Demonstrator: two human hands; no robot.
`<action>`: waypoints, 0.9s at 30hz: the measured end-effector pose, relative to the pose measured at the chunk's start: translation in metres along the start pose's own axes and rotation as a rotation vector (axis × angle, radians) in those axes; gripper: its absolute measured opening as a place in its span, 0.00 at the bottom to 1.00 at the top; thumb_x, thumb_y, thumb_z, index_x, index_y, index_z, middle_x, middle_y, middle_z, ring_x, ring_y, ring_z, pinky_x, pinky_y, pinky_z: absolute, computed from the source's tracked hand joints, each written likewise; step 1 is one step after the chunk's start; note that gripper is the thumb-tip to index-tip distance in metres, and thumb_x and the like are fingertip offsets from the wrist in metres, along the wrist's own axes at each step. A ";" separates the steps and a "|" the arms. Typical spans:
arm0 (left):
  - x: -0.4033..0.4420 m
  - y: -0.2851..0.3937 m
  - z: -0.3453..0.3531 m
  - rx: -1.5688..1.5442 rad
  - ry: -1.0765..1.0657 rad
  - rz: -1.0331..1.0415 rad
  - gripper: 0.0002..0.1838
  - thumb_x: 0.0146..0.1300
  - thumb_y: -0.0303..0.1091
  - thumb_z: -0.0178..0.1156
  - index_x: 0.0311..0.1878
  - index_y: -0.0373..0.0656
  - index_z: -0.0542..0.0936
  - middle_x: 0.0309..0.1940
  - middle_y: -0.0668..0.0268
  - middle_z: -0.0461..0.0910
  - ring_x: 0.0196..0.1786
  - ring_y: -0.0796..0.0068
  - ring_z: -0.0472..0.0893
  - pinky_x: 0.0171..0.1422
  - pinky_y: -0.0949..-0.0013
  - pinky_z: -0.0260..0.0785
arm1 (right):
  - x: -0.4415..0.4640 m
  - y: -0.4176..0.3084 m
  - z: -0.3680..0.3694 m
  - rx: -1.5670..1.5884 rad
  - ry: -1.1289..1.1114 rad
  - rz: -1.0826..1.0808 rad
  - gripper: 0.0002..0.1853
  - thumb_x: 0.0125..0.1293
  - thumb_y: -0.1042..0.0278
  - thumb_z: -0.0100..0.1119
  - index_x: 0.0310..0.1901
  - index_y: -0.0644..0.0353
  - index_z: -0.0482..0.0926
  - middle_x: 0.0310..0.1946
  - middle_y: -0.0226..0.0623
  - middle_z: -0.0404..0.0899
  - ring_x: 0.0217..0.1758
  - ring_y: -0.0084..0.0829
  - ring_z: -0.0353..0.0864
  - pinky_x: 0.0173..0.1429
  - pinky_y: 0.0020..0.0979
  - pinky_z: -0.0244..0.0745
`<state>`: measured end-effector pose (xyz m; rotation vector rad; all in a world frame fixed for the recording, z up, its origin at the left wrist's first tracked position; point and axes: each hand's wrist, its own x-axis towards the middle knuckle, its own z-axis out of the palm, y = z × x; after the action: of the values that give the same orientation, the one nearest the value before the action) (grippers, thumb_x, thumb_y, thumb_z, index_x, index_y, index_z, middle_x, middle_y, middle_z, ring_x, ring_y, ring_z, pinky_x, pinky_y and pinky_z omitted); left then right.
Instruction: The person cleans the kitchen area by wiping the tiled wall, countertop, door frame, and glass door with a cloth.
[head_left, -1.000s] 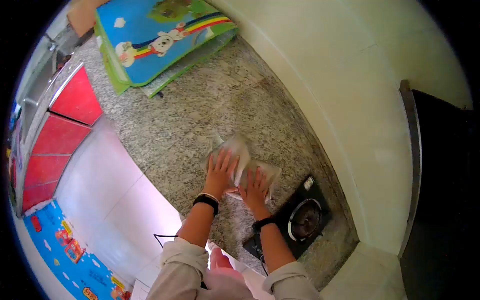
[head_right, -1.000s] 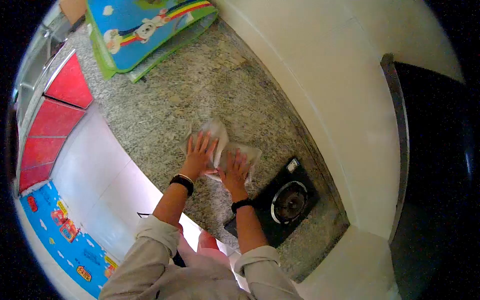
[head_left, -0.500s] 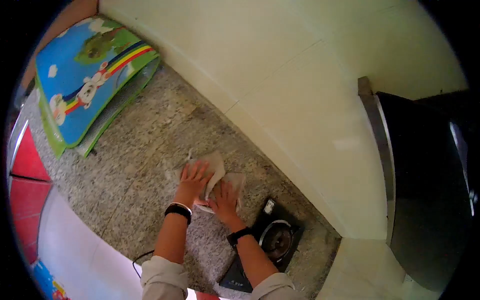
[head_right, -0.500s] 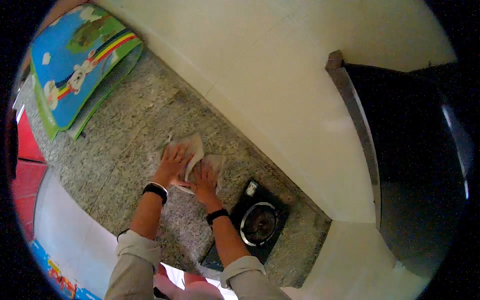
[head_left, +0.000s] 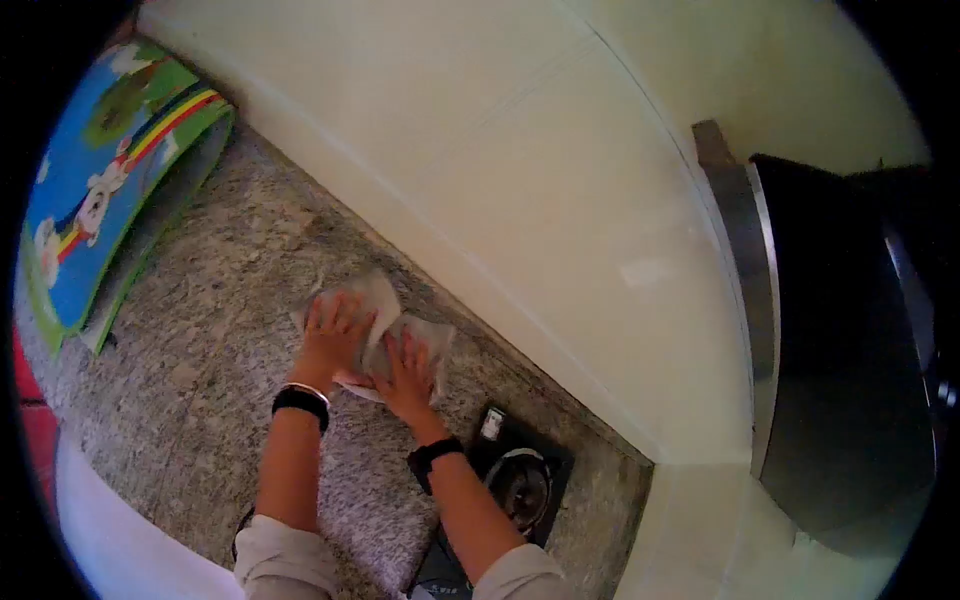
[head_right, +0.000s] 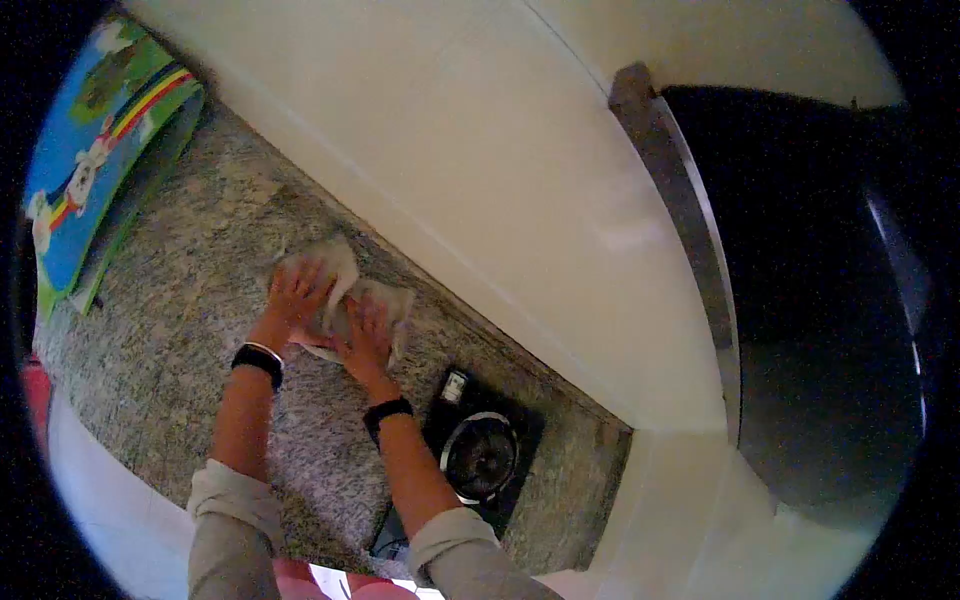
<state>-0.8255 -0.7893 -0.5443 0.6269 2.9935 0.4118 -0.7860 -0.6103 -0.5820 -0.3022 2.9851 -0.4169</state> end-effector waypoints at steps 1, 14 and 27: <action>0.004 -0.002 -0.004 -0.032 -0.068 -0.010 0.59 0.27 0.67 0.65 0.67 0.57 0.54 0.70 0.62 0.44 0.71 0.55 0.43 0.70 0.43 0.32 | 0.005 0.003 0.007 -0.016 0.112 -0.053 0.36 0.60 0.47 0.50 0.67 0.45 0.50 0.70 0.38 0.37 0.71 0.53 0.34 0.64 0.61 0.37; 0.044 -0.011 0.032 -0.061 -0.041 -0.022 0.54 0.35 0.65 0.64 0.68 0.60 0.53 0.70 0.63 0.43 0.72 0.59 0.39 0.71 0.47 0.28 | 0.036 0.011 0.005 -0.100 0.263 0.034 0.35 0.63 0.46 0.47 0.68 0.45 0.48 0.70 0.40 0.37 0.71 0.52 0.34 0.66 0.58 0.43; 0.031 0.012 0.027 -0.016 0.188 -0.141 0.39 0.49 0.64 0.54 0.65 0.63 0.61 0.68 0.66 0.51 0.71 0.64 0.46 0.70 0.45 0.35 | 0.054 0.009 -0.014 -0.091 0.060 0.196 0.32 0.65 0.47 0.42 0.68 0.45 0.46 0.70 0.40 0.35 0.71 0.51 0.31 0.65 0.58 0.47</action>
<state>-0.8460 -0.7599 -0.5668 0.3919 3.1817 0.5115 -0.8416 -0.6096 -0.5761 -0.0037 3.0591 -0.2742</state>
